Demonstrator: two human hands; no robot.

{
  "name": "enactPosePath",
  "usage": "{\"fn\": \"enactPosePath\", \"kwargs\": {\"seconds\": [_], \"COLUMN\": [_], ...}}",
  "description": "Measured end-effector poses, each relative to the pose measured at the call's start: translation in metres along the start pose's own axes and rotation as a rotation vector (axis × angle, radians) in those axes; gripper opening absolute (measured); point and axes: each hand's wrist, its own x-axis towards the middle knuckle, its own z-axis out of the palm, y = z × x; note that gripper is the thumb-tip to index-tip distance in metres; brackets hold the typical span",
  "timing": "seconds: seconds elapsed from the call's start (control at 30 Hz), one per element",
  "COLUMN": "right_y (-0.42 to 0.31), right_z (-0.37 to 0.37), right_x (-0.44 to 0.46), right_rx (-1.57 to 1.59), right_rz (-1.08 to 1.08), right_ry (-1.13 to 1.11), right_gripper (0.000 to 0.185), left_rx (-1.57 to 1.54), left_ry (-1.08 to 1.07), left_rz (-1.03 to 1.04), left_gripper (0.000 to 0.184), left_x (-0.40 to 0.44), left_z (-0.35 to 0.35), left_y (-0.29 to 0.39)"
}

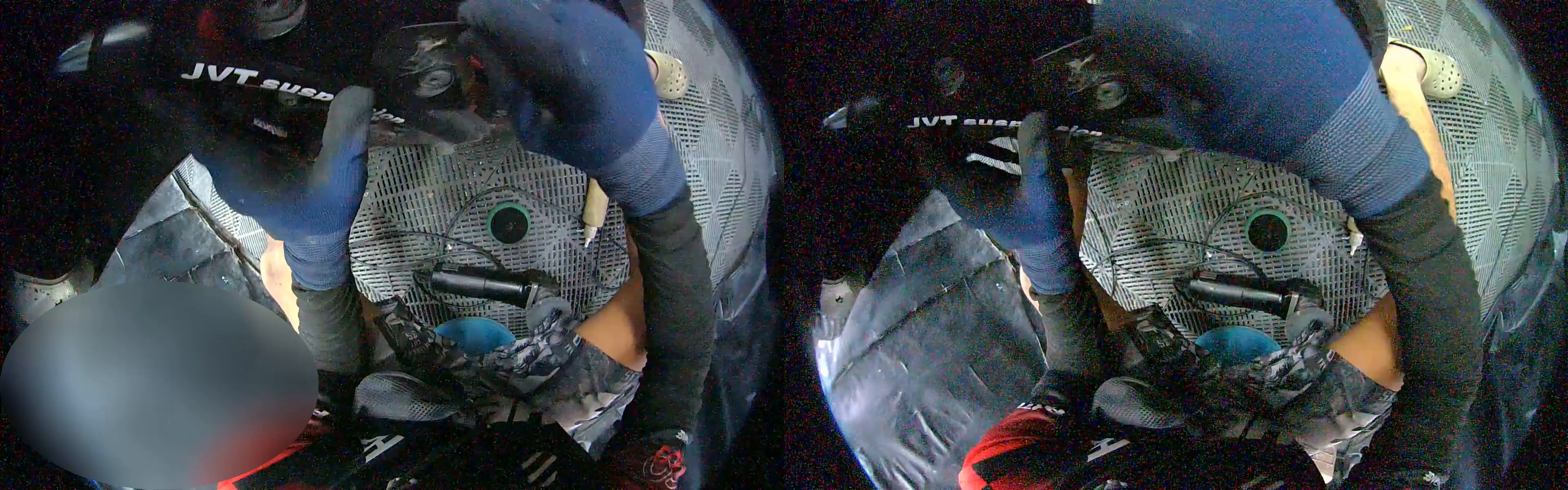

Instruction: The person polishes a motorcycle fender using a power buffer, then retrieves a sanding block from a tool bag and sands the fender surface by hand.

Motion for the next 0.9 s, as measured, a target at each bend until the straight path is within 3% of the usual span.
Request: {"fn": "enactPosePath", "kwargs": {"seconds": [0.07, 0.13, 0.17, 0.23, 0.3, 0.43, 0.47, 0.57, 0.67, 0.77, 0.8, 0.9], "right_y": [0.005, 0.015, 0.015, 0.006, -0.003, 0.008, 0.003, 0.011, 0.01, 0.006, 0.0, -0.007], "right_z": [0.003, 0.011, 0.014, 0.013, 0.011, 0.02, 0.024, 0.017, 0.017, 0.015, 0.014, 0.017], "right_x": [0.0, 0.0, -0.002, -0.005, -0.009, -0.008, -0.015, -0.01, -0.009, -0.006, 0.003, -0.002], "right_rx": [0.06, 0.145, 0.172, 0.105, 0.066, 0.188, 0.11, -0.004, 0.197, 0.024, 0.046, 0.044], "right_rz": [0.035, -0.137, -0.19, -0.009, 0.131, -0.065, -0.039, 0.006, 0.006, -0.037, -0.002, 0.018], "right_ry": [-0.007, 0.308, 0.409, 0.22, 0.111, 0.298, 0.303, 0.089, 0.169, 0.092, 0.23, 0.372], "right_gripper": [0.036, 0.034, 0.034, 0.037, 0.039, 0.035, 0.036, 0.037, 0.037, 0.039, 0.041, 0.041], "left_rx": [0.019, 0.074, -0.074, -0.234, -0.092, -0.068, -0.172, -0.233, -0.176, -0.226, -0.267, -0.23], "left_ry": [-0.024, -0.05, -0.063, -0.061, -0.037, -0.029, -0.01, -0.009, -0.026, 0.016, 0.023, -0.039], "left_rz": [0.027, 0.095, -0.04, -0.169, -0.043, 0.039, -0.04, -0.116, -0.115, -0.114, -0.114, -0.182], "left_gripper": [0.086, 0.082, 0.079, 0.075, 0.072, 0.069, 0.069, 0.07, 0.071, 0.07, 0.069, 0.065], "left_x": [0.002, 0.004, 0.003, 0.006, 0.003, 0.003, 0.002, 0.003, 0.003, 0.005, 0.004, 0.005], "left_z": [-0.002, -0.003, -0.002, -0.002, -0.003, -0.001, 0.002, 0.002, -0.001, 0.005, 0.003, -0.003], "left_y": [-0.005, -0.001, 0.007, 0.009, 0.001, 0.003, 0.007, 0.01, 0.011, 0.012, 0.012, 0.013]}}
